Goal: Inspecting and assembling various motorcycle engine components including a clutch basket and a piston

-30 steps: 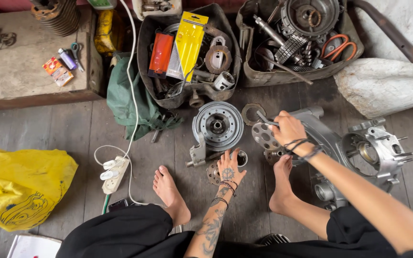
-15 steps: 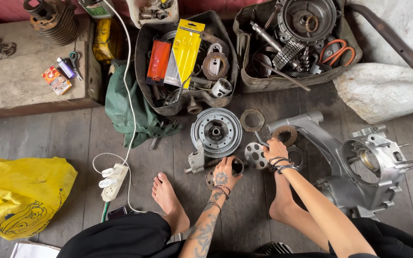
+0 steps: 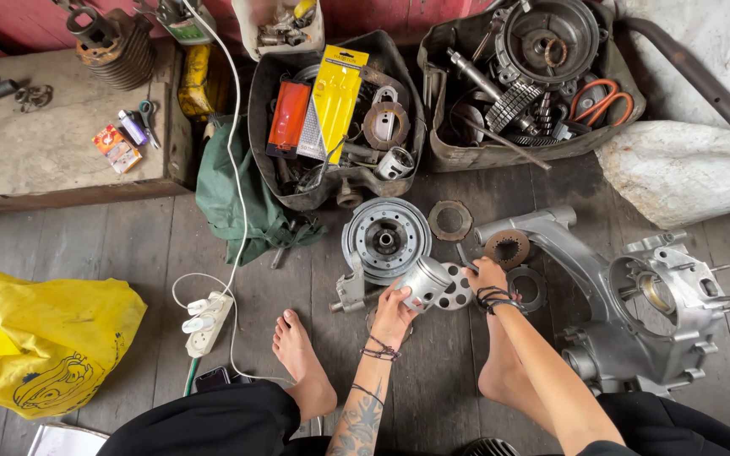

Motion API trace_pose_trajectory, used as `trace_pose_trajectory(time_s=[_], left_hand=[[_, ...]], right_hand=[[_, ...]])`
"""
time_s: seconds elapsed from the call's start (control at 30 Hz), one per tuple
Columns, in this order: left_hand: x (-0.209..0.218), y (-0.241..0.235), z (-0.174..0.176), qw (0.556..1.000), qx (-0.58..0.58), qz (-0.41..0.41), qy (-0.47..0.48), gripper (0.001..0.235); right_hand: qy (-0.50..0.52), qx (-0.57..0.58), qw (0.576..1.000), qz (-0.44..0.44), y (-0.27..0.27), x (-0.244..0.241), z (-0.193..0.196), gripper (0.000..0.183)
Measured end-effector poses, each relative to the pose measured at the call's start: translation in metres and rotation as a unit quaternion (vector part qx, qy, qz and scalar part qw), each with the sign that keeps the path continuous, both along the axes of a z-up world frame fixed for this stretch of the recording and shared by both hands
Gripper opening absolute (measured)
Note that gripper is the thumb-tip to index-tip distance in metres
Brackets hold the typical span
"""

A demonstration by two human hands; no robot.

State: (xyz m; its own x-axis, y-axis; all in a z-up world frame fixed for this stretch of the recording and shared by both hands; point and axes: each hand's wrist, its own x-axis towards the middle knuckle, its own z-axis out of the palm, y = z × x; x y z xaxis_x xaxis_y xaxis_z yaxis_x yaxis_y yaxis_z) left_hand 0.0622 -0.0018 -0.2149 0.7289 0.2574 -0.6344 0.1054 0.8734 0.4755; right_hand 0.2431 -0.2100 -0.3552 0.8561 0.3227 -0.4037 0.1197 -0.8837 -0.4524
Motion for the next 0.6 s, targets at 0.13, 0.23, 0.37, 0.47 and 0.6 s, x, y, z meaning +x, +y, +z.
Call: trace_pose_trajectory(time_s=[0.13, 0.23, 0.37, 0.47, 0.6], left_hand=[[0.005, 0.002, 0.024, 0.988, -0.048, -0.028, -0.142, 0.046], [0.009, 0.0, 0.073, 0.971, -0.036, -0.046, -0.232, 0.051], [0.018, 0.007, 0.134, 0.959, -0.023, -0.04, -0.279, 0.052], [0.022, 0.011, 0.171, 0.947, -0.003, -0.017, -0.321, 0.051], [0.017, 0.013, 0.202, 0.936, -0.015, -0.007, -0.352, 0.056]], right_hand=[[-0.023, -0.037, 0.999, -0.019, 0.002, -0.001, -0.011, 0.027], [-0.01, -0.051, 0.999, -0.014, 0.01, -0.012, -0.012, 0.026], [0.02, -0.064, 0.998, -0.011, 0.023, -0.021, -0.001, 0.038], [0.037, -0.067, 0.997, -0.013, 0.026, -0.021, 0.012, 0.043], [0.007, -0.091, 0.995, 0.031, 0.024, -0.006, 0.01, 0.037]])
